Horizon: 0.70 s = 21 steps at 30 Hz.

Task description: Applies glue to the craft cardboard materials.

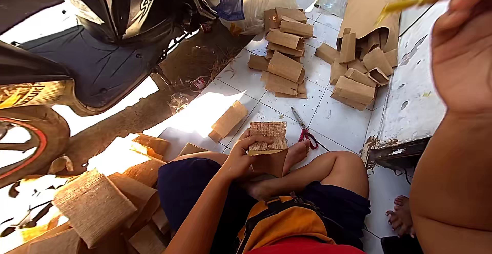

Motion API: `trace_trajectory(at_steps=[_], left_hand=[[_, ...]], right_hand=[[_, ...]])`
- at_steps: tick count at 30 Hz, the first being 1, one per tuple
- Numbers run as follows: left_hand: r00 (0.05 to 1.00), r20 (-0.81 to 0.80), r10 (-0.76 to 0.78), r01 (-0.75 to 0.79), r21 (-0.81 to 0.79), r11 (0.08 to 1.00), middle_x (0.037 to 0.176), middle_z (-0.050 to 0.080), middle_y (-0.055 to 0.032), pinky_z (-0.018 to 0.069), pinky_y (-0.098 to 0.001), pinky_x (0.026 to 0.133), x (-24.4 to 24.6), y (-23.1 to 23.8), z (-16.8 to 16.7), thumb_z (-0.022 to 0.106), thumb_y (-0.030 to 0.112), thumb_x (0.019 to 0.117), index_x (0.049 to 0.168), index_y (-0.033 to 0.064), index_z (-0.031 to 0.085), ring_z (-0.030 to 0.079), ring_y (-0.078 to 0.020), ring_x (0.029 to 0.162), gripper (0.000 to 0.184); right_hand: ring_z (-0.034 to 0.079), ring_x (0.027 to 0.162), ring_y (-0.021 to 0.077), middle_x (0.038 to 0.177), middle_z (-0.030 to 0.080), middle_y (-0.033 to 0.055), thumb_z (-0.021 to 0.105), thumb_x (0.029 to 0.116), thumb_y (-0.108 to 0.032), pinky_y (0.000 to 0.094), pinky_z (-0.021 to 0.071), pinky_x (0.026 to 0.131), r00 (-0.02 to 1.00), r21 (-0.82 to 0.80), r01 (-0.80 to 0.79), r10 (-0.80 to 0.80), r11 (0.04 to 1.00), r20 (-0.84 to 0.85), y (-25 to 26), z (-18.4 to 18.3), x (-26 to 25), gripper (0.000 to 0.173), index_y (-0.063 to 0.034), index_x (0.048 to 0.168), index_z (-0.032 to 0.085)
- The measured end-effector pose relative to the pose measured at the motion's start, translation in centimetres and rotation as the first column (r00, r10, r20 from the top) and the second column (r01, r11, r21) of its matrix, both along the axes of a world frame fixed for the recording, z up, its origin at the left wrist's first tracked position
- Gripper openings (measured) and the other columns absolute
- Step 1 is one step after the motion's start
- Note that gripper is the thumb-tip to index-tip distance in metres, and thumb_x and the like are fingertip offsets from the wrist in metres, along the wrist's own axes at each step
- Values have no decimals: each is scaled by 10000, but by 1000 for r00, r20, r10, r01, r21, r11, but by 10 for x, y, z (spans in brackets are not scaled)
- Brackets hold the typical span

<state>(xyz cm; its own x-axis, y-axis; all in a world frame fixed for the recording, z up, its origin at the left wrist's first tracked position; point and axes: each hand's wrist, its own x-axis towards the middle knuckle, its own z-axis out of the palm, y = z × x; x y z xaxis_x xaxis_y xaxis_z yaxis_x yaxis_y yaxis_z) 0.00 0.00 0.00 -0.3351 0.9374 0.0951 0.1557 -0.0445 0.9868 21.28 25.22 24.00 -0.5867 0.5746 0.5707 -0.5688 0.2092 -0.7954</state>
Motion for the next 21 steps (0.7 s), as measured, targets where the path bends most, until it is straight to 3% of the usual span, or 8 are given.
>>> trace_trajectory(at_steps=[1, 3, 10, 21], left_hand=[[1000, 23, -17, 17, -2, 1000, 1205, 631, 10, 510, -319, 973, 0, 0, 1, 668, 49, 791, 1107, 189, 759, 577, -116, 1150, 357], [996, 71, -52, 52, -4, 999, 1226, 625, 8, 525, -313, 967, 1, -1, 4, 668, 46, 783, 1094, 189, 757, 583, -112, 1155, 353], [986, 119, -118, 115, 31, 993, 1203, 633, 22, 520, -293, 964, 4, -1, 13, 667, 34, 763, 1067, 180, 760, 587, -94, 1139, 350], [975, 159, -157, 151, 51, 987, 1179, 641, 16, 538, -280, 925, 6, 0, 14, 649, 21, 755, 1054, 166, 750, 603, -91, 1104, 348]], right_hand=[[698, 888, 82, 952, 704, -34, 312, 1073, -58, 241, 585, 858, 999, -10, 1, -1, 1000, 43, -8, -15, 0, 281, -168, 1025, 566], [697, 881, 75, 958, 709, -63, 357, 1064, -75, 246, 585, 828, 993, -49, -12, 18, 999, 120, -20, -44, 2, 285, -227, 1015, 593], [707, 877, 116, 939, 712, -22, 507, 989, -33, 309, 603, 845, 975, -205, 44, 3, 978, 223, -53, -125, 5, 216, -209, 958, 628], [717, 877, 113, 955, 728, -6, 649, 929, -44, 282, 615, 804, 957, 9, 76, -75, 997, 279, -70, -159, 16, 155, -198, 949, 655]])
